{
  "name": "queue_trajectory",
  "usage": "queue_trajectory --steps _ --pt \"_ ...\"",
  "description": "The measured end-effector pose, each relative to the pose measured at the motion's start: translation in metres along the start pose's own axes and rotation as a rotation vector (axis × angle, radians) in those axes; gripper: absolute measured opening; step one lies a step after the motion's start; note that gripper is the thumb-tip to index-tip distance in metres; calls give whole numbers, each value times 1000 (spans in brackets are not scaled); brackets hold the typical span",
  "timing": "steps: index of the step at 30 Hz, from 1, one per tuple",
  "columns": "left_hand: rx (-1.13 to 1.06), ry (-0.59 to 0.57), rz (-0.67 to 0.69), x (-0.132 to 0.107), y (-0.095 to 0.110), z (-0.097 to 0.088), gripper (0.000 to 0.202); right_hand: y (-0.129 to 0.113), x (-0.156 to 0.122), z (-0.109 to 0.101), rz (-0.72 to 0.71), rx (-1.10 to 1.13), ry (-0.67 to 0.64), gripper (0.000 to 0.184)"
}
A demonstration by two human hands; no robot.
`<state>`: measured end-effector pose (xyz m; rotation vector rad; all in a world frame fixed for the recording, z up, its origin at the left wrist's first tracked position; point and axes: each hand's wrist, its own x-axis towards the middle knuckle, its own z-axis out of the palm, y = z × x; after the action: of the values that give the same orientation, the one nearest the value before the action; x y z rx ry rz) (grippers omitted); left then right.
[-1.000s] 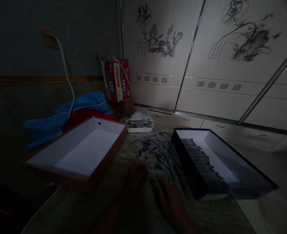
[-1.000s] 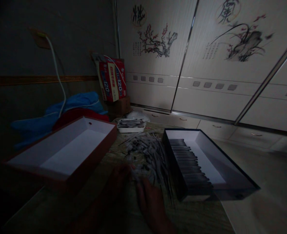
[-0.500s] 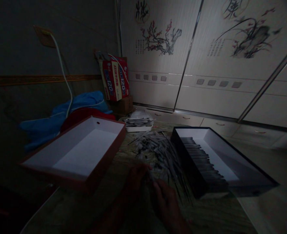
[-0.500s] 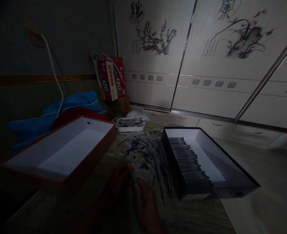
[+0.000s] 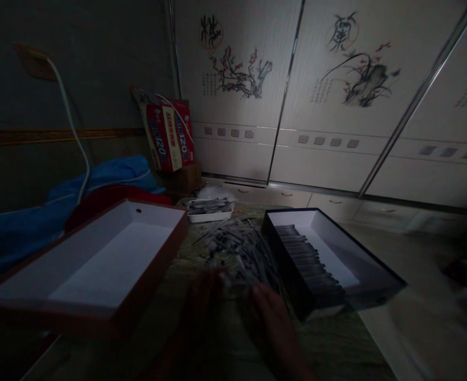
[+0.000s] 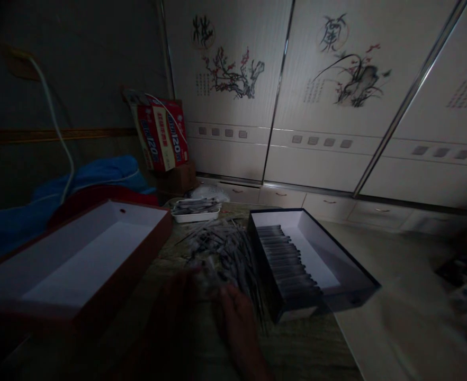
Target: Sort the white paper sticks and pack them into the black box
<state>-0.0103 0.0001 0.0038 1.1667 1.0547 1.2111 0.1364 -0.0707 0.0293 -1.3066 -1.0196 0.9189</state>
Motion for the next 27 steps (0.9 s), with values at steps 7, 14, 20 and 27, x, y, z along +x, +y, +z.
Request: queue_trajectory --steps 7,14,20,27 --pt "184 233 9 -1 2 2 45 -53 71 -110 -242 -672 121 37" --pt "252 281 16 5 -3 -1 51 -33 171 -163 -188 -1561 22 22" --pt "269 305 -23 5 -7 -3 55 -14 205 -147 -187 -1768 -237 24" --pt "282 307 12 5 -7 -3 48 2 222 -134 -268 -1774 -336 24"
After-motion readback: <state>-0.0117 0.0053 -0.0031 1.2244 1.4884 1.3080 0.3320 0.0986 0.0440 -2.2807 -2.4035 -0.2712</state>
